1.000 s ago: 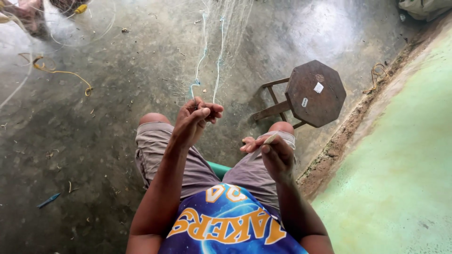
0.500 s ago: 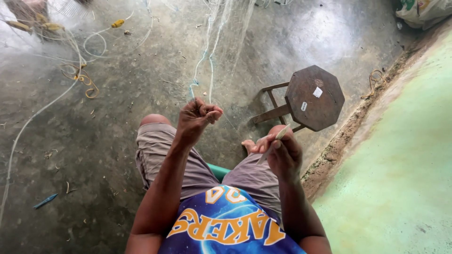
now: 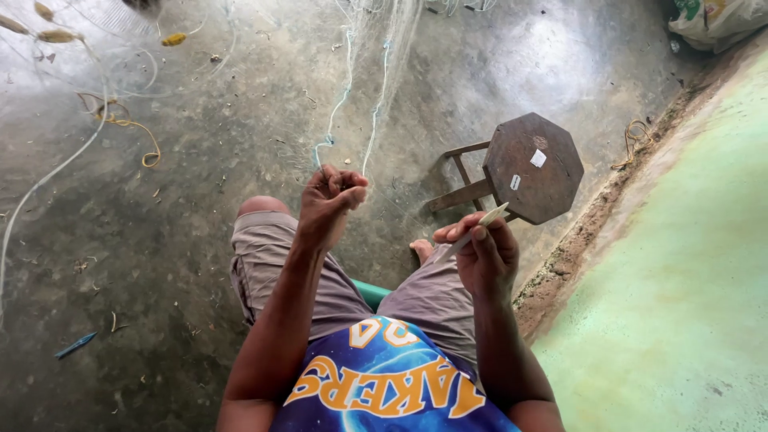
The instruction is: Repairing a fishing net by tying knots with a shuttle needle
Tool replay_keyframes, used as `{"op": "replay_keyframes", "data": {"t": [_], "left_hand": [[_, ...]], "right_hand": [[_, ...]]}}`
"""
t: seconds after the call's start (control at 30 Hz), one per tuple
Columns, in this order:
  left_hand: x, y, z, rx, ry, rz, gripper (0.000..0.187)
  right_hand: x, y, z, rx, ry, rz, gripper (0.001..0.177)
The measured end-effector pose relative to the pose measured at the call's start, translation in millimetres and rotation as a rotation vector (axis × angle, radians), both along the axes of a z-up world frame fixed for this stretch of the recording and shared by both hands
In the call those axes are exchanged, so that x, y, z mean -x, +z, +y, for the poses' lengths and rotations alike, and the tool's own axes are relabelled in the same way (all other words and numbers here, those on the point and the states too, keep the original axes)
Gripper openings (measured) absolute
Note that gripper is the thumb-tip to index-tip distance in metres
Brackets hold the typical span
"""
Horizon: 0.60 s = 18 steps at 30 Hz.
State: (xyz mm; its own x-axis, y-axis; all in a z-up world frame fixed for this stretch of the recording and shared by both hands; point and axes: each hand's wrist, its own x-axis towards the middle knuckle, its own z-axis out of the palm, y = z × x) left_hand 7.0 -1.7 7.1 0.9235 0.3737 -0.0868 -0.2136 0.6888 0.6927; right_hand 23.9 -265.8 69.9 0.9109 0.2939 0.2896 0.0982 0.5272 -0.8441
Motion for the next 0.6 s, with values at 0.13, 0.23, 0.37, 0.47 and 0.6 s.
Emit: {"op": "replay_keyframes", "data": {"t": [0.13,0.23,0.37,0.47,0.6], "left_hand": [[-5.6,1.9,-1.7,-0.023,0.041,0.01,0.051],[-6.4,5.3,-2.8,-0.053,0.071,0.021,0.052],[-5.9,7.2,-2.9,-0.09,0.112,0.014,0.051],[-2.1,18.7,-1.7,-0.151,0.117,0.034,0.05],[-5.7,-29.8,2.8,-0.342,0.171,0.064,0.051]], "right_hand": [[3.7,17.8,12.3,0.03,0.002,-0.045,0.026],[4.1,47.7,23.8,0.125,0.009,-0.113,0.03],[-0.5,101.4,47.4,0.372,0.043,-0.321,0.022],[-11.5,152.6,80.8,0.496,0.065,-0.486,0.014],[-39.9,188.0,126.5,0.694,0.223,-0.721,0.013]]}}
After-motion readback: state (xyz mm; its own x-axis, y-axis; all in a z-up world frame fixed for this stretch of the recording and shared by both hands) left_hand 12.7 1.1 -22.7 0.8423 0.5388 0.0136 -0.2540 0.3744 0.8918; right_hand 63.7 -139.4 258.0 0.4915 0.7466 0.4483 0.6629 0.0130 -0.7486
